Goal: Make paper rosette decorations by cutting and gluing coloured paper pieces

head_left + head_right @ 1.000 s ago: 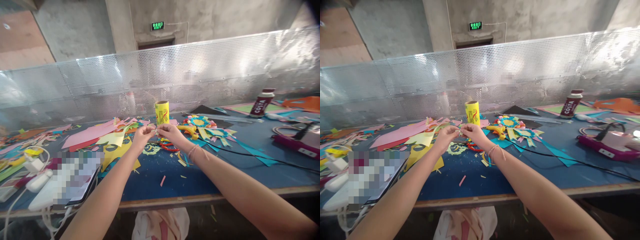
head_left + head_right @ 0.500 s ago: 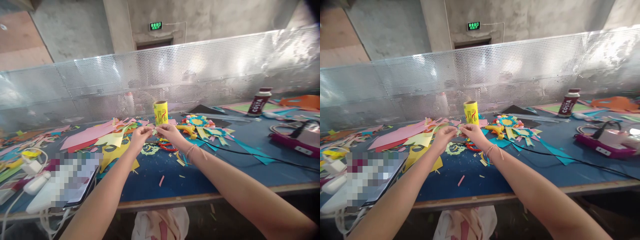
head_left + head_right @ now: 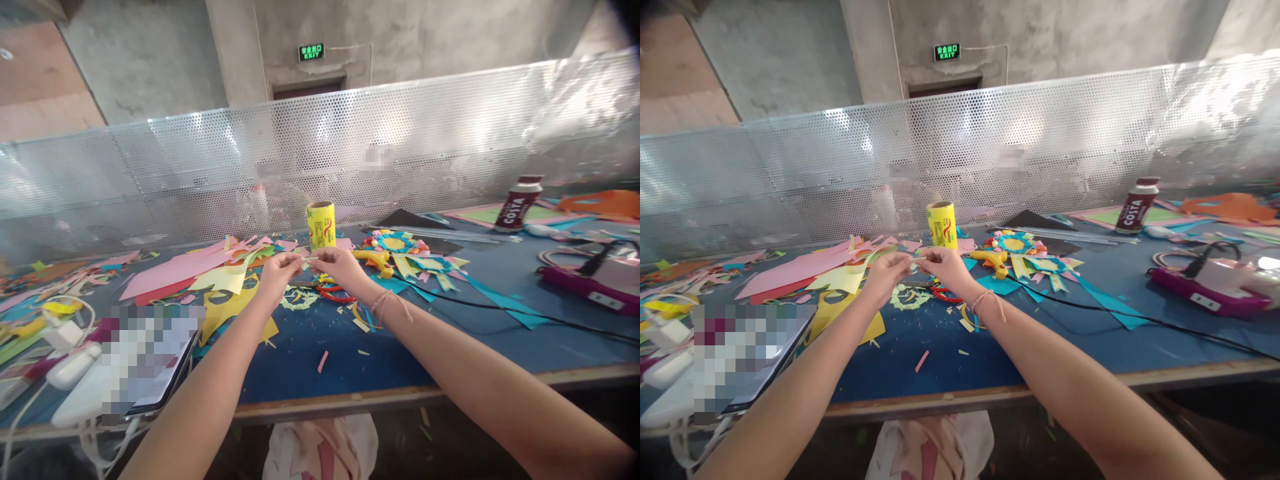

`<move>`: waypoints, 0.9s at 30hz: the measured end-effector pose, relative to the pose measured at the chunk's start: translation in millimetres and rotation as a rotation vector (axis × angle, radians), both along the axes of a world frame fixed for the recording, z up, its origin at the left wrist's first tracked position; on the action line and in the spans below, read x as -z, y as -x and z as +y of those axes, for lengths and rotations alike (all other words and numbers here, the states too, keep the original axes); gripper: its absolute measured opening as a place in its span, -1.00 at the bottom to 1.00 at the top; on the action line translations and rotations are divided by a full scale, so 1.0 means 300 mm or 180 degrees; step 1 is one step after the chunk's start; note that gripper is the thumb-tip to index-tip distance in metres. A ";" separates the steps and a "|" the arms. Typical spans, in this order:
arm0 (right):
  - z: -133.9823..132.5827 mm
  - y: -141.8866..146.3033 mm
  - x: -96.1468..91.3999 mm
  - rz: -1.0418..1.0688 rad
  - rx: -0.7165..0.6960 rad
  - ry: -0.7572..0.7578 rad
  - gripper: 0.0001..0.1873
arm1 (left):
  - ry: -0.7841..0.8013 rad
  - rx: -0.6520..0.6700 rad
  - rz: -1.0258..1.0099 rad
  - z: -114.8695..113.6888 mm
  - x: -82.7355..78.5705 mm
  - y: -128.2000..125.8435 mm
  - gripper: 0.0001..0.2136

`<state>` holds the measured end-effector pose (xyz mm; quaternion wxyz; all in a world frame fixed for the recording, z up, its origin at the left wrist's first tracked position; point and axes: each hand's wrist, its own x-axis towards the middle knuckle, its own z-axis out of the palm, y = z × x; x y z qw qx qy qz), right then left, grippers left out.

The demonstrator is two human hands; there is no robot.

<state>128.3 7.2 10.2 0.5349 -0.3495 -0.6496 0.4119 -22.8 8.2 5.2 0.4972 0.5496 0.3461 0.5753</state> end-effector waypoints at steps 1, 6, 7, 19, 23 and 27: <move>0.003 -0.001 0.004 0.0005 -0.0007 -0.0026 -0.77 | -0.0008 -0.0003 0.0016 -0.001 -0.001 0.000 -0.74; 0.009 -0.006 0.008 0.0086 -0.0070 0.0075 -0.77 | -0.0030 -0.0019 0.0055 0.000 0.002 0.001 -0.75; 0.008 -0.006 0.007 0.0107 -0.0082 0.0115 -0.77 | -0.0040 -0.0010 0.0058 0.001 0.003 0.002 -0.75; -0.017 -0.006 -0.017 0.0290 -0.0100 0.0539 -0.76 | -0.0096 0.0028 0.0149 -0.003 -0.003 0.001 -0.74; -0.014 -0.008 -0.015 0.0565 -0.0213 0.0783 -0.73 | -0.0074 0.0081 0.0134 -0.006 -0.005 0.001 -0.75; -0.013 -0.014 -0.015 0.0932 -0.0391 0.1105 -0.74 | -0.0160 0.0232 0.0236 -0.012 -0.005 -0.001 -0.70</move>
